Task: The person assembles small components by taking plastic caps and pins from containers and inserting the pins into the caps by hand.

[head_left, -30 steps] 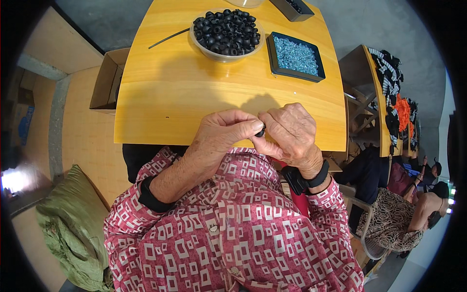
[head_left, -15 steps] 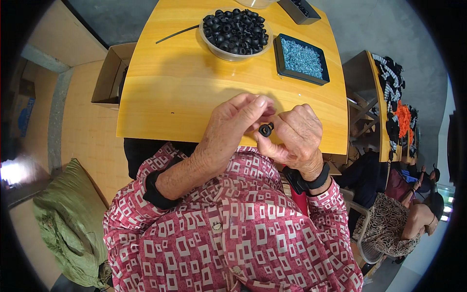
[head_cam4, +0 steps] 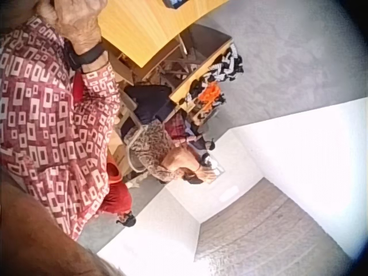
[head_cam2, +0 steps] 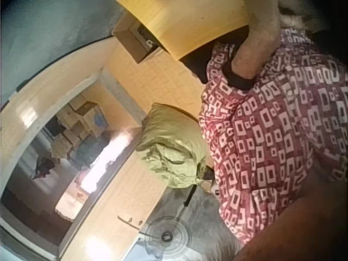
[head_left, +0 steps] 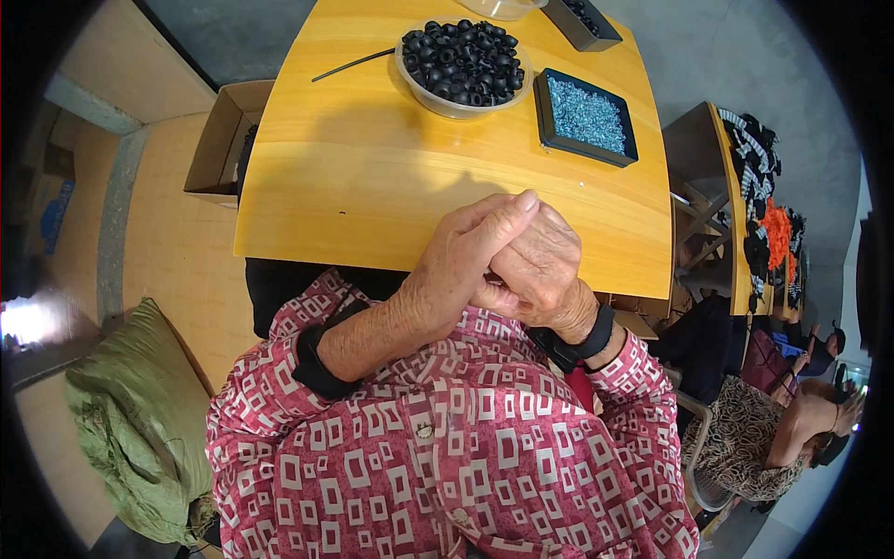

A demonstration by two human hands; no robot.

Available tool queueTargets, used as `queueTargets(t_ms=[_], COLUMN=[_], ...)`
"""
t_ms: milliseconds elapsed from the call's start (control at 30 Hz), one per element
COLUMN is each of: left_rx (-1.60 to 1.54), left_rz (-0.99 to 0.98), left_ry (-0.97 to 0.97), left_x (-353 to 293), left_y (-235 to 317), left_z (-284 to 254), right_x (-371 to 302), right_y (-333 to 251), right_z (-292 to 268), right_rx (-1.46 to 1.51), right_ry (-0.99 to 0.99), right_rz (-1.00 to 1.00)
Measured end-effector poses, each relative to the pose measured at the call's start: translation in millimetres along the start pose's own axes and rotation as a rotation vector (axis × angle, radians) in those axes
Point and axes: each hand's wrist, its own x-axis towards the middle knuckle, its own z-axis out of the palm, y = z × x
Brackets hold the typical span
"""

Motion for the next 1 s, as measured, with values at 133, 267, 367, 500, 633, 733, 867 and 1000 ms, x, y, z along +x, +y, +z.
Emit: queueTargets(t_ms=[133, 267, 367, 500, 633, 733, 867, 1000], left_rx=[0.065, 0.124, 0.152, 0.137, 0.120, 0.150, 0.049, 0.032], left_rz=[0.022, 0.056, 0.049, 0.011, 0.032, 0.172, 0.086, -0.106], left_ry=[0.086, 0.161, 0.195, 0.260, 0.183, 0.087, 0.143, 0.228], left_x=[-1.7, -2.1, -1.8, -0.9, -2.0, 4.8, -5.1, -20.3], left_y=[-8.0, -10.0, -14.7, -18.4, -12.1, -2.6, 17.8, 20.9], left_z=[-3.0, 0.4, -3.0, -5.0, -4.6, -5.3, -5.2, -13.6], right_x=[-2.8, -5.4, -7.0, -8.3, -1.9, 3.8, 6.2, 4.0], right_y=[-1.3, -0.9, 2.2, 3.7, 5.5, 8.2, 11.9, 12.4], right_z=[3.0, 4.9, 8.6, 12.5, 9.3, 2.0, -9.4, -22.6], right_rx=[0.024, 0.039, 0.060, 0.085, 0.092, 0.033, -0.102, -0.167], right_ry=[0.004, -0.035, -0.037, -0.074, -0.023, 0.000, 0.111, 0.081], right_rz=[0.007, 0.010, -0.022, -0.032, -0.044, -0.060, -0.034, -0.028])
